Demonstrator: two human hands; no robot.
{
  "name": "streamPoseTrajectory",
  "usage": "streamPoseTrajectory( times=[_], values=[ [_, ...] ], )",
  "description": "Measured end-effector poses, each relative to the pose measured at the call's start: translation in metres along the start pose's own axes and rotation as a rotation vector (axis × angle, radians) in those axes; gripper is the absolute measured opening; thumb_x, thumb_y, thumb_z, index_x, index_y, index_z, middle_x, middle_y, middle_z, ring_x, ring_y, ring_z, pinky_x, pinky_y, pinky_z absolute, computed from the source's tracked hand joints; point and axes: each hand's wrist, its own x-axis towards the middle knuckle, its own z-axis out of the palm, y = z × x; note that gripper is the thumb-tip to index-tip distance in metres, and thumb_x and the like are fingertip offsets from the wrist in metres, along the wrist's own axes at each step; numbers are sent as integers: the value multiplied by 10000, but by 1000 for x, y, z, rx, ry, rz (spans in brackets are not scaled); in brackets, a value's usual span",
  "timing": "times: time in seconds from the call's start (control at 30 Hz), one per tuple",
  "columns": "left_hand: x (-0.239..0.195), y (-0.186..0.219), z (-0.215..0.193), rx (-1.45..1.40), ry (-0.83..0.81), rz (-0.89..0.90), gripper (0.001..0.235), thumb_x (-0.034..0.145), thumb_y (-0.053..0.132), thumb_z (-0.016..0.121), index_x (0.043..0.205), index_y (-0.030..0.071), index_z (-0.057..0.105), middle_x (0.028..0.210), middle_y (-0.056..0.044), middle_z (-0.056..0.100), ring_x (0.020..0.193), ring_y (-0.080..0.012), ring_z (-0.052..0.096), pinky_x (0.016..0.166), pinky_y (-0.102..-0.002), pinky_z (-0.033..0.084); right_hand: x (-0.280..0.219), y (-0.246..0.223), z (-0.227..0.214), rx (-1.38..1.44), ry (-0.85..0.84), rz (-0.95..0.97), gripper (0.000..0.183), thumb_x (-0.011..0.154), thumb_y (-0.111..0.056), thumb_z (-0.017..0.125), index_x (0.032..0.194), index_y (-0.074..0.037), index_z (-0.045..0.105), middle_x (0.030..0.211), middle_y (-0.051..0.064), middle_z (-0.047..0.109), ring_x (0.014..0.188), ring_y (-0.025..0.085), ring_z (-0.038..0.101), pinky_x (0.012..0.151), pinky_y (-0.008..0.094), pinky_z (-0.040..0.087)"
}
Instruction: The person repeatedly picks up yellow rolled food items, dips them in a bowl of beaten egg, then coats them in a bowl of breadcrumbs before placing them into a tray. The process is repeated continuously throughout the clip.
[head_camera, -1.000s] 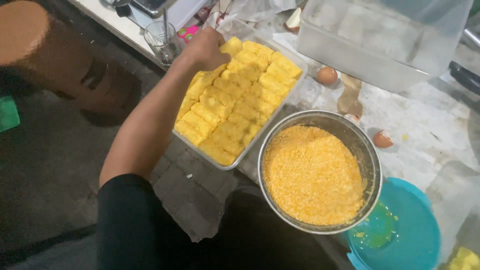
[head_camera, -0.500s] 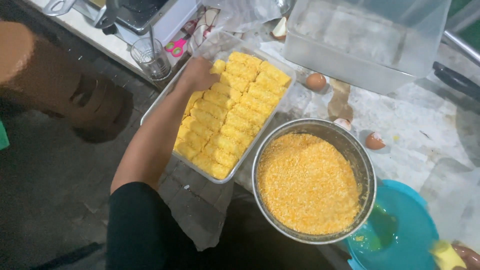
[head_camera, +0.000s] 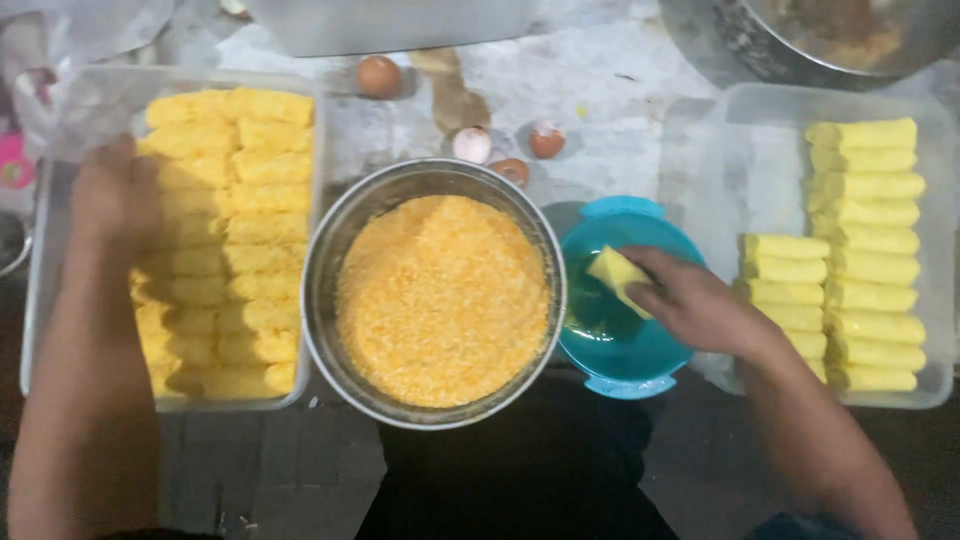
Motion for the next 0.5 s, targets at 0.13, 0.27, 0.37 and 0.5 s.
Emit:
streamPoseTrajectory(
  times=[0.13,0.27,0.37,0.5],
  values=[
    [-18,24,-18,-77,62,9,457,1070,131,370,1410,-160,464,1100,-497,509,966,-648,461,836,-656,331,13,-44,11,-159,-26,192,568,959,-86,246,1524,-137,219,1548,210,281,1339,423,399,1056,522,379],
    [-21,46,-37,-65,-11,-56,327,1122,123,385,1248,-169,461,1122,-472,517,966,-629,486,776,-667,366,33,-17,44,-313,9,29,538,923,-6,315,1459,-36,291,1388,238,417,1261,432,444,960,563,447],
    [-30,108,-70,120,59,58,580,1084,156,376,1469,-257,241,1421,-495,377,1249,-611,348,1036,-608,214,19,-34,37,-431,-35,-77,307,973,-175,478,1274,-120,461,952,203,674,848,417,648,738,517,507],
    [-55,222,-126,-53,239,326,470,1098,33,584,1467,-190,398,1396,-419,432,1244,-566,410,954,-655,384,21,-22,38,-439,-285,60,261,906,-190,528,1152,-111,569,1068,165,656,852,308,668,687,396,529]
  ],
)
